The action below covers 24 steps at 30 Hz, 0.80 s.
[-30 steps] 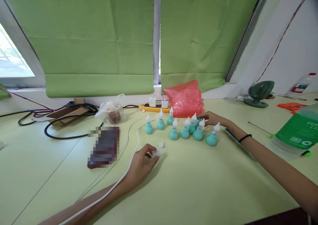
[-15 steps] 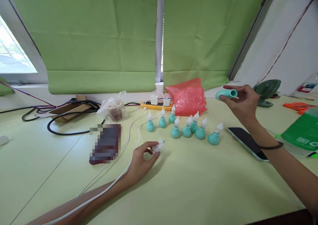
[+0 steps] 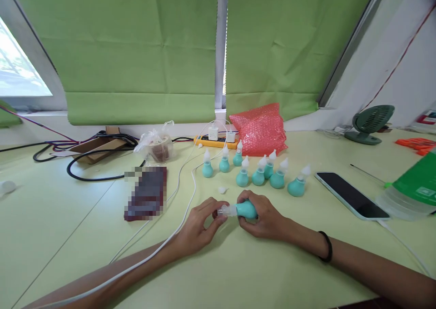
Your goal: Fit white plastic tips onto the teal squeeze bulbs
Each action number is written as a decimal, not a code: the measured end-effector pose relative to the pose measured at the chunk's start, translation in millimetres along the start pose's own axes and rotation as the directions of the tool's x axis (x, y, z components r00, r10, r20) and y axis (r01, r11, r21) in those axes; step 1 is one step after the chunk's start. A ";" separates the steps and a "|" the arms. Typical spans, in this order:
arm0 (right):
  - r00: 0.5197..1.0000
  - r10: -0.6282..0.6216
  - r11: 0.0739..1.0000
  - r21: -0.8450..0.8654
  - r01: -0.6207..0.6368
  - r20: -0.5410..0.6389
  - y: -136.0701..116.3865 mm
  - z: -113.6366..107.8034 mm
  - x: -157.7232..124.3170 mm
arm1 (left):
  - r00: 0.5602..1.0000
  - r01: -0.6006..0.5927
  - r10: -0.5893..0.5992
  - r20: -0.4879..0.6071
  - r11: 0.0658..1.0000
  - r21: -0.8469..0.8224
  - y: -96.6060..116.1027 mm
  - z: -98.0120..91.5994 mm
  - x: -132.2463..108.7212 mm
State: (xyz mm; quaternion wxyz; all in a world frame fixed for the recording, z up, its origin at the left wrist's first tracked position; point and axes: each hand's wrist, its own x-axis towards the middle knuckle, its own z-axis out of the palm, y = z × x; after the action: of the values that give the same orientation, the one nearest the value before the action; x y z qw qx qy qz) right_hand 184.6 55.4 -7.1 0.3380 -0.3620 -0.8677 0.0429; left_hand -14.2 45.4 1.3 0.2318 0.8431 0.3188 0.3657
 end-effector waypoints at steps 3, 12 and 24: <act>0.997 0.068 0.997 0.043 -0.066 -0.044 -4.1 1.9 -0.9 | 0.995 0.093 -0.088 0.044 0.989 -0.114 4.2 -0.8 3.9; 0.986 -0.074 0.990 -0.129 0.055 -0.151 -4.8 5.8 -5.0 | 0.964 0.193 -0.187 0.188 0.981 -0.015 16.8 -12.4 14.1; 0.918 0.282 0.873 0.324 -0.366 0.278 -21.8 -9.4 8.2 | 0.913 -0.374 0.273 0.302 0.856 0.358 23.0 -14.8 13.7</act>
State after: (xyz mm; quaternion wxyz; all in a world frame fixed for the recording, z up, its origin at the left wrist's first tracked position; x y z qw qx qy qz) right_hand 173.2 43.1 11.6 0.2888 -0.4259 -0.8026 0.3016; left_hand -9.8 41.6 31.4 0.0222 0.9524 0.2103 0.2198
